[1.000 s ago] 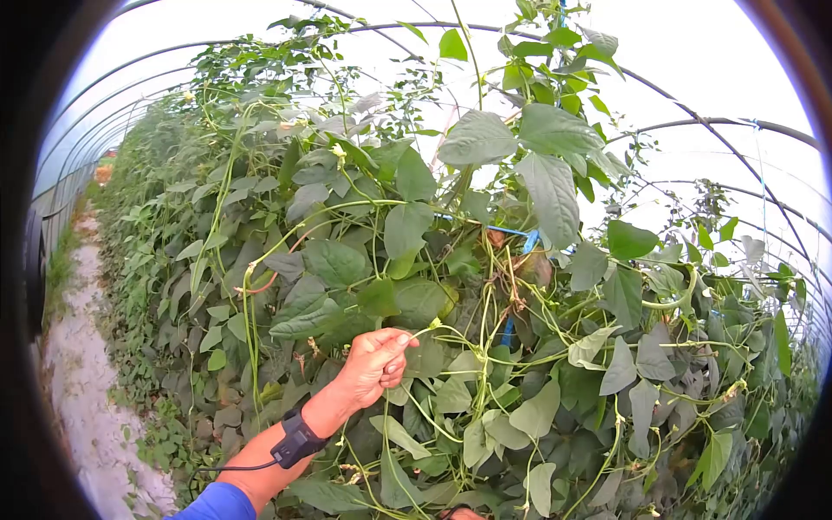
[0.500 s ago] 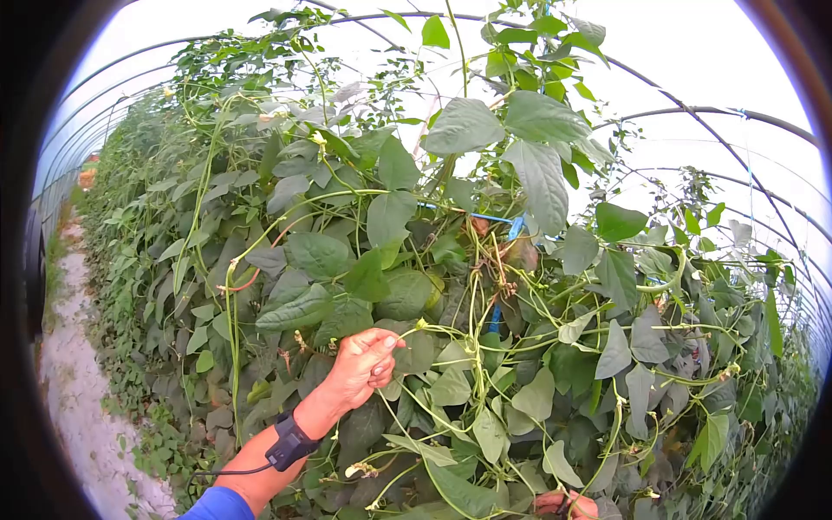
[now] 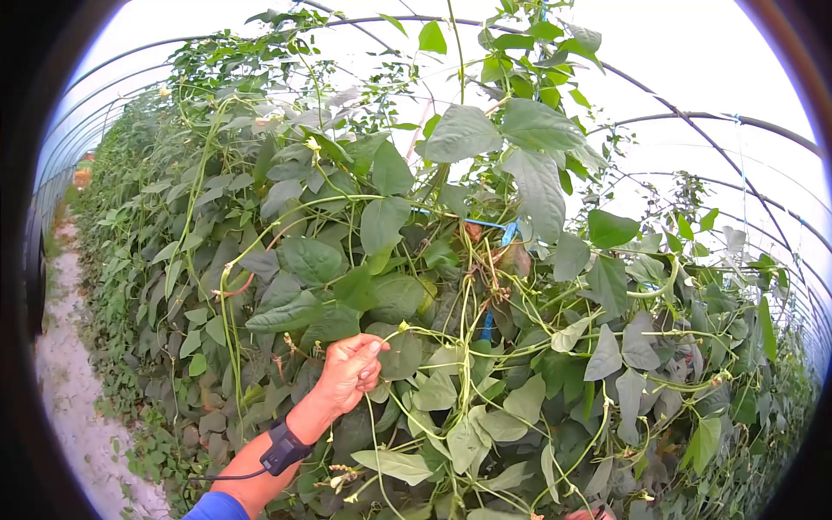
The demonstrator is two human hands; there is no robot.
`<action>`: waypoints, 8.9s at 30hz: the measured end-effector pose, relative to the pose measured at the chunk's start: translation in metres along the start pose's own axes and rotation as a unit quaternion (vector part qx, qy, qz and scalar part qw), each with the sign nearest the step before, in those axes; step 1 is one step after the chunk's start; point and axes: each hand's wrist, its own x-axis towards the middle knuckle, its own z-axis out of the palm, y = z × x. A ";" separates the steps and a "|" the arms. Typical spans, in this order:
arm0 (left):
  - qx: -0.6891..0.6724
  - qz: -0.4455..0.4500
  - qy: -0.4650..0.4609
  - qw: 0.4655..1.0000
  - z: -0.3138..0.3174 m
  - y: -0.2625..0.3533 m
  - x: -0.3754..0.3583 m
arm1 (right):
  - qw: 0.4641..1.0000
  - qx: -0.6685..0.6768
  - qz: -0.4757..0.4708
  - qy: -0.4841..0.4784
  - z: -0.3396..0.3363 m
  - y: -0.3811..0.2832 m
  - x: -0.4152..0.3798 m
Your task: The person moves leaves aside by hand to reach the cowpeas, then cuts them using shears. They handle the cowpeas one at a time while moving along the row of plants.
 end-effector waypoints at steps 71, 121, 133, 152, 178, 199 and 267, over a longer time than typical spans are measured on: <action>0.469 0.310 -0.182 0.807 0.092 0.072 -0.031 | 0.946 -0.113 -0.256 0.164 0.137 -0.074 0.363; 0.678 0.359 0.149 0.624 -0.010 0.027 0.164 | 0.948 0.128 -0.256 0.138 0.219 -0.106 0.456; 0.708 0.354 0.132 0.597 -0.033 0.006 0.171 | 0.853 0.492 -0.168 0.049 0.249 -0.077 0.469; 0.671 0.477 0.026 0.566 0.002 0.035 0.137 | 0.738 0.658 -0.087 -0.121 0.204 -0.039 0.397; 0.712 0.478 0.077 0.509 0.050 0.067 0.136 | 0.672 0.721 -0.036 -0.164 0.214 -0.045 0.404; -0.008 0.198 -0.172 0.965 -0.022 0.030 0.254 | 0.669 0.717 -0.046 -0.191 0.212 -0.054 0.399; 0.001 0.158 -0.083 0.984 0.044 0.082 0.151 | 0.640 0.734 -0.055 -0.221 0.223 -0.078 0.383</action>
